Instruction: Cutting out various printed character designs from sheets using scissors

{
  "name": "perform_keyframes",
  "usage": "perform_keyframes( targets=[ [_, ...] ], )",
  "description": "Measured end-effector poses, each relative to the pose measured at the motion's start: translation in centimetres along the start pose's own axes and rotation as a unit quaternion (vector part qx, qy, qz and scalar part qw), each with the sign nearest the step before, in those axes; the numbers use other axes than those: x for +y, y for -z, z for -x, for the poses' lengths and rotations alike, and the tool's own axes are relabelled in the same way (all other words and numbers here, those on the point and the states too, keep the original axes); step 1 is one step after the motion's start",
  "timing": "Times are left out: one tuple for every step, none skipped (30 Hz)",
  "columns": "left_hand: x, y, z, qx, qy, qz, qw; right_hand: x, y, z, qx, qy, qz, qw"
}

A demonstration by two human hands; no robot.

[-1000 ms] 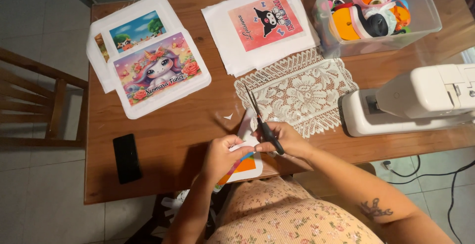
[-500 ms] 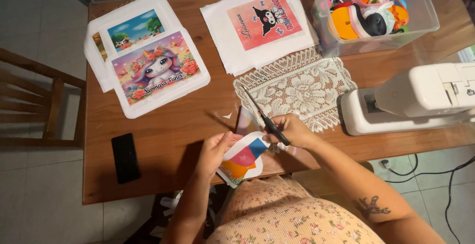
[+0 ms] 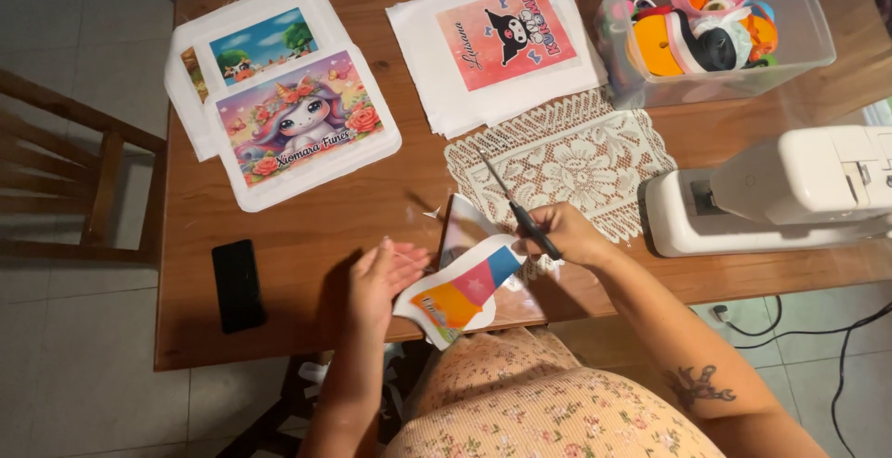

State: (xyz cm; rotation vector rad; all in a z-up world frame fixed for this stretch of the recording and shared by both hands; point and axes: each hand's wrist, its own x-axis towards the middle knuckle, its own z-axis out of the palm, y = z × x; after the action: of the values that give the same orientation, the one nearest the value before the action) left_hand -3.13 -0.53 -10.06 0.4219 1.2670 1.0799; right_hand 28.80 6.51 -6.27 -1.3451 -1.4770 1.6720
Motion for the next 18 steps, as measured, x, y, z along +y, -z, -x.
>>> perform_keyframes(
  targets=[
    [0.3,0.8,0.5,0.000,0.000,0.001,1.000,-0.2,0.2,0.2,0.000,0.000,0.001,1.000],
    [0.7,1.7,1.0,0.032,-0.003,0.002,0.999,-0.4,0.3,0.3,0.002,0.004,-0.001,1.000],
    [1.0,2.5,1.5,0.063,-0.006,0.003,0.998,-0.6,0.6,0.5,0.005,0.008,-0.001,1.000],
    [0.6,3.6,2.2,0.062,-0.006,0.004,0.998,-1.0,0.4,1.0,0.005,0.008,0.000,1.000],
    [0.3,4.7,2.9,0.077,-0.010,-0.030,0.997,-1.4,0.3,1.3,0.002,0.008,-0.001,1.000],
    [0.0,5.9,3.5,0.092,-0.015,-0.064,0.994,-1.9,0.2,1.7,-0.002,0.008,-0.001,1.000],
    [-0.5,7.3,4.4,0.091,-0.015,-0.064,0.994,-0.9,1.2,1.7,-0.002,0.008,0.000,1.000],
    [-1.1,8.7,5.3,0.112,-0.021,-0.115,0.987,0.0,2.2,1.7,-0.035,0.024,-0.016,0.999],
    [-1.7,10.2,6.3,0.134,-0.027,-0.166,0.977,0.9,3.1,1.7,-0.068,0.039,-0.032,0.996],
    [-2.7,12.1,6.7,0.133,-0.027,-0.166,0.977,0.3,3.3,2.3,-0.068,0.038,-0.032,0.996],
    [-3.6,14.2,7.2,0.152,0.089,-0.313,0.933,-0.4,3.5,2.8,-0.060,0.058,0.003,0.996],
    [-4.6,16.2,7.6,0.168,0.200,-0.446,0.856,-1.0,3.6,3.3,-0.053,0.078,0.037,0.995],
    [-5.4,16.7,7.2,0.168,0.201,-0.445,0.856,-1.1,4.3,3.8,-0.054,0.077,0.038,0.995],
    [-6.3,17.2,6.9,0.170,0.160,-0.537,0.810,-1.1,5.0,4.4,-0.057,0.122,0.054,0.989],
    [-7.2,17.7,6.6,0.170,0.118,-0.622,0.755,-1.1,5.6,5.0,-0.062,0.165,0.071,0.982],
    [-8.5,17.2,4.6,0.170,0.120,-0.621,0.756,-2.5,5.6,5.6,-0.063,0.164,0.072,0.982],
    [-9.7,16.7,2.6,0.182,0.048,-0.646,0.740,-3.9,5.7,6.2,-0.061,0.219,0.118,0.967],
    [-11.0,16.1,0.6,0.194,-0.024,-0.667,0.719,-5.3,5.7,6.8,-0.058,0.273,0.163,0.946]
  ],
)
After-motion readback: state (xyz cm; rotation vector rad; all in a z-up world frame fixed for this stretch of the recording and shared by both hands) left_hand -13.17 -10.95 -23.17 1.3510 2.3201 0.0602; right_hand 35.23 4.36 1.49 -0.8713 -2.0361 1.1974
